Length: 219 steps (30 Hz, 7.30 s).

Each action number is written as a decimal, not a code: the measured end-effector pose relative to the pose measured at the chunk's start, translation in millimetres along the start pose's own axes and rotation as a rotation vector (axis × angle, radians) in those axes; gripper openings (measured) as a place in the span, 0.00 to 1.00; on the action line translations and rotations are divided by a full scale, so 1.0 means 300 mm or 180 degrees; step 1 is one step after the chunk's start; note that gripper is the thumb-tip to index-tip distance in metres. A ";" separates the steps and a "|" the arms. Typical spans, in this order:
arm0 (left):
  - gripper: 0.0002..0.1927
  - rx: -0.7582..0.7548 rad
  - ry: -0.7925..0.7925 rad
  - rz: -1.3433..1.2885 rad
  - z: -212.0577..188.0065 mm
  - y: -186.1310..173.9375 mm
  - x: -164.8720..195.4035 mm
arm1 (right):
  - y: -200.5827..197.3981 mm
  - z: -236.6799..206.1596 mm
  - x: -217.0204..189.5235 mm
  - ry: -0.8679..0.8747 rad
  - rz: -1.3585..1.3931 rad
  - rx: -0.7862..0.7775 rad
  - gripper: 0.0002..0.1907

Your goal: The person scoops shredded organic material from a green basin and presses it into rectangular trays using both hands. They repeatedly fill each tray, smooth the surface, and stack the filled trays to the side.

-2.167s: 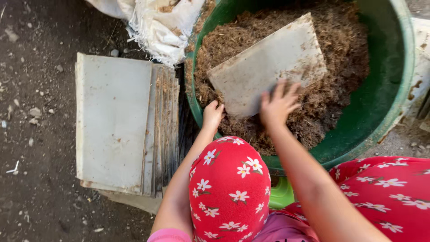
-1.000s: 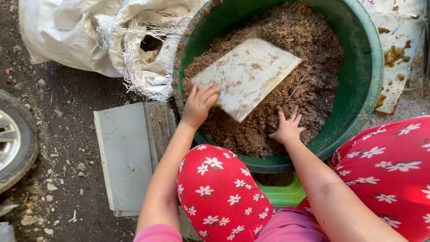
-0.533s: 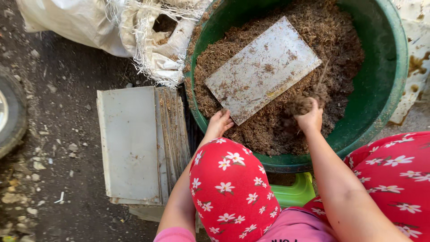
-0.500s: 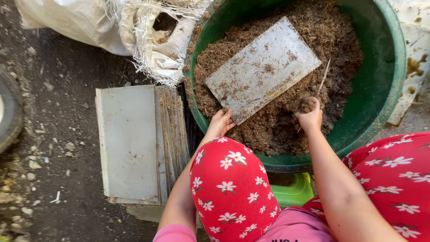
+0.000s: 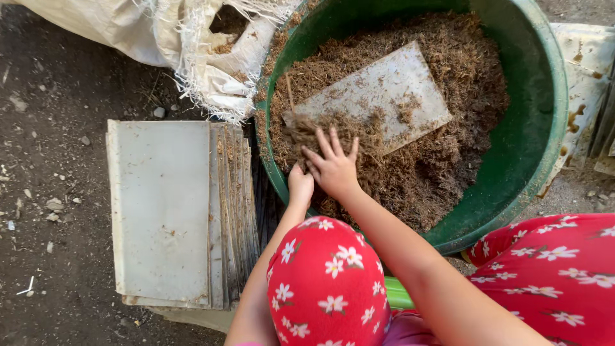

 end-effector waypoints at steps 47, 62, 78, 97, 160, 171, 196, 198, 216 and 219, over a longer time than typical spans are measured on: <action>0.33 -0.0087 -0.0339 0.1416 -0.010 0.038 -0.087 | -0.083 0.407 0.639 0.2717 0.0309 -0.0134 0.24; 0.35 -0.0048 -0.0257 0.1227 0.030 0.021 -0.174 | -0.236 0.254 0.591 0.2764 0.0122 -0.0588 0.29; 0.34 0.0092 0.0061 0.1219 0.059 0.047 -0.057 | -0.130 -0.499 0.747 0.3467 0.0278 -0.1312 0.52; 0.32 -0.0435 -0.0065 0.0733 0.005 0.100 -0.054 | -0.227 -0.108 0.275 0.0577 0.0945 -0.1029 0.48; 0.24 -0.0896 -0.0955 0.0647 0.016 -0.027 -0.094 | -0.005 -0.390 0.500 0.0741 0.0853 -0.0192 0.21; 0.18 -0.0755 -0.0558 0.0464 -0.027 -0.013 -0.007 | 0.140 0.095 0.042 -0.1129 0.0422 -0.0573 0.28; 0.22 -0.0300 0.0404 0.1376 0.000 0.000 -0.104 | -0.038 -0.101 0.290 0.0658 -0.0058 -0.1356 0.27; 0.23 -0.0285 0.0237 0.1468 0.005 -0.007 -0.106 | -0.119 -0.103 0.478 0.1615 -0.0239 -0.0669 0.28; 0.29 -0.0353 -0.0139 0.1191 0.040 0.024 -0.033 | -0.076 -0.584 0.514 0.3308 0.0056 -0.2532 0.62; 0.30 -0.0384 -0.0195 0.0937 0.031 0.036 -0.007 | -0.079 -0.575 0.430 0.3158 0.0088 -0.2630 0.67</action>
Point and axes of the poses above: each hand's wrist, its own z-axis towards the middle knuckle, its own y-axis out of the palm, x = y × z, the point moved 2 cm from there along z, towards the middle knuckle, and after that the axes turned 8 degrees about z, right-handed, at the moved point
